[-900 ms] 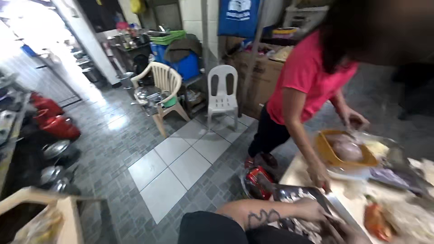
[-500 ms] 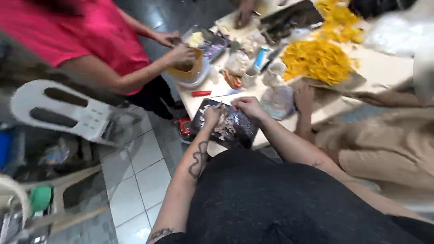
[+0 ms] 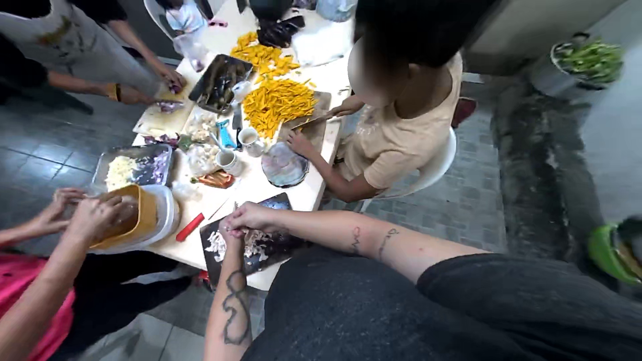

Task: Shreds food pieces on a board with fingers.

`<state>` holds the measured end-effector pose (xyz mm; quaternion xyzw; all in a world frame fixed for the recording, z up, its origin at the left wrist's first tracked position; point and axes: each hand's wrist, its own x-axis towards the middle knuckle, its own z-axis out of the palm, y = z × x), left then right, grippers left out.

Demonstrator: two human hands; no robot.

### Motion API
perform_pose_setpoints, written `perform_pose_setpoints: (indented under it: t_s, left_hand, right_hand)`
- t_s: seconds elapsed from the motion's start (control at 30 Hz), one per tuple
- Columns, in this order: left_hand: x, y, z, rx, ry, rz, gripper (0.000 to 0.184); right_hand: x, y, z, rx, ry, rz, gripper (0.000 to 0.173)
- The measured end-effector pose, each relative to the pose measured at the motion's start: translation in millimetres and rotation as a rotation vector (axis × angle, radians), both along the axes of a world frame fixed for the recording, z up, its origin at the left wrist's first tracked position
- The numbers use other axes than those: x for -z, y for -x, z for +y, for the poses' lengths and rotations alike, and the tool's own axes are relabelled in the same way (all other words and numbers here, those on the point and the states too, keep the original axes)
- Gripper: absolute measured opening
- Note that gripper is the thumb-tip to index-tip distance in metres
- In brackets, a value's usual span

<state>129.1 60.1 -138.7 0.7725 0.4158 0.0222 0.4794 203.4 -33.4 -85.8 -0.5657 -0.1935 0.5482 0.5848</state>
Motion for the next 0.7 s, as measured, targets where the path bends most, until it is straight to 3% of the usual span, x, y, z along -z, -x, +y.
perform_pose_setpoints:
  t_s: [0.1,0.2,0.7]
  left_hand:
    - [-7.3,-10.2,23.1,-0.019,-0.1,0.195,0.035]
    - [-3.3,-7.4,30.5,-0.068,-0.099,0.202,0.034]
    - [16.1,19.2,25.6,-0.147,0.012,0.05,0.025]
  right_hand:
    - [32.9,-4.9,-25.1,0.102,0.112,0.124,0.014]
    - [63.7,-2.8,-30.5,0.111,0.231,0.102,0.013]
    - [59.8,-8.3,-10.4,0.139,0.233,0.094,0.013]
